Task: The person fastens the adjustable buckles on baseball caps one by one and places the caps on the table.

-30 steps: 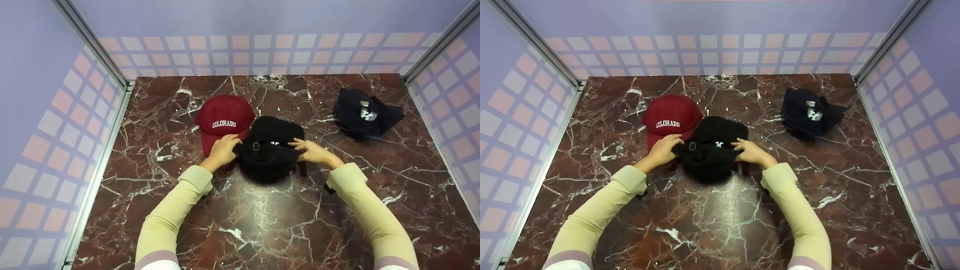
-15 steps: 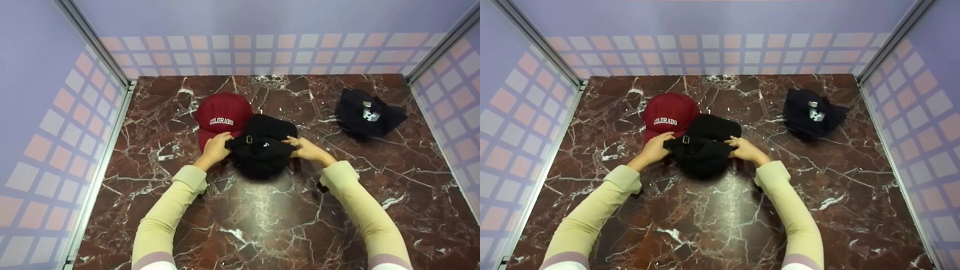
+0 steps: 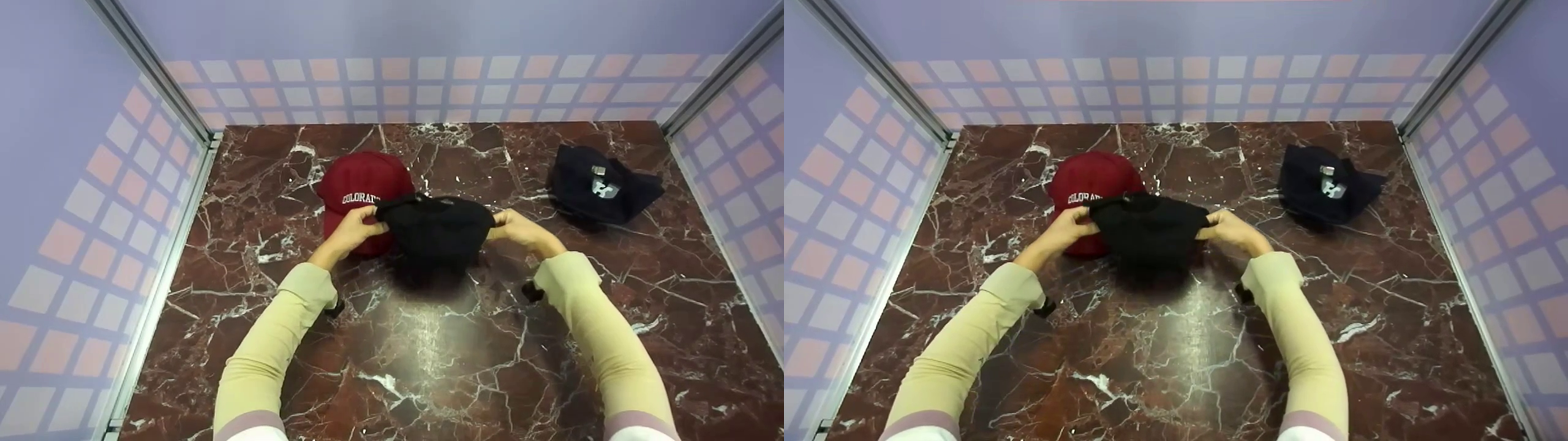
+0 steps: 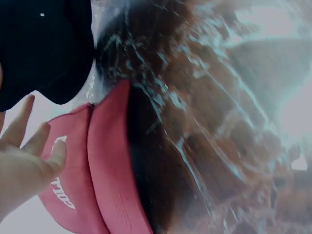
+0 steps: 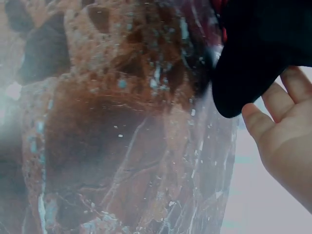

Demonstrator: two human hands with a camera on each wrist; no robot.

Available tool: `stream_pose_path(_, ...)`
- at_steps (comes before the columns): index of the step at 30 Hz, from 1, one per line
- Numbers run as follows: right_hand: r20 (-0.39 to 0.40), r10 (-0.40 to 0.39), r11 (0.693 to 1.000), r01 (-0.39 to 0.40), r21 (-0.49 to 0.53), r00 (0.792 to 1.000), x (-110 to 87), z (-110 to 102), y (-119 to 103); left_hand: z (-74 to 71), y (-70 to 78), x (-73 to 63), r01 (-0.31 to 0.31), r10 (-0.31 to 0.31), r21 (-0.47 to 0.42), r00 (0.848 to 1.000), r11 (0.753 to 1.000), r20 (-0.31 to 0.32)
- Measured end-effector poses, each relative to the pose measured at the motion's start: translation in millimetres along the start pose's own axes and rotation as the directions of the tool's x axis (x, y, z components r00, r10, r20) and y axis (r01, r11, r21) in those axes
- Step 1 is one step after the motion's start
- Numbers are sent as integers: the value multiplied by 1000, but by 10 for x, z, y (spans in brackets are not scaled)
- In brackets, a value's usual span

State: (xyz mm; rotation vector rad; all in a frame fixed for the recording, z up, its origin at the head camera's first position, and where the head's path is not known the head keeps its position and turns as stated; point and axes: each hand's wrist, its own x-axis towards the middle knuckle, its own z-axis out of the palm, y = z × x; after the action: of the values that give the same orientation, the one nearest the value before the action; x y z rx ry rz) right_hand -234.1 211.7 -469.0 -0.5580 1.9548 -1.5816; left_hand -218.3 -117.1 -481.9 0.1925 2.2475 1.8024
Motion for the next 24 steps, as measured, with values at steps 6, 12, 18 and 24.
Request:
stream_pose_path(6, 20, -9, 977, 5, 212, 1000, -28, -85, 23, 83, 107, -14, -23, 17, -284, 1000, 958, -24)
stream_pose_path(12, 126, -215, 835, 116, 539, 968, -25, -80, 26, 166, 215, -18, -76, 57, -559, 997, 826, -51)
stream_pose_path(18, 100, -245, 741, 120, 661, 964, -29, -24, -31, 201, 253, -5, -92, 51, -695, 996, 713, -79)
stream_pose_path(24, 70, -219, 691, 104, 716, 973, -34, 11, -80, 229, 273, 20, -89, 47, -763, 996, 641, -77)
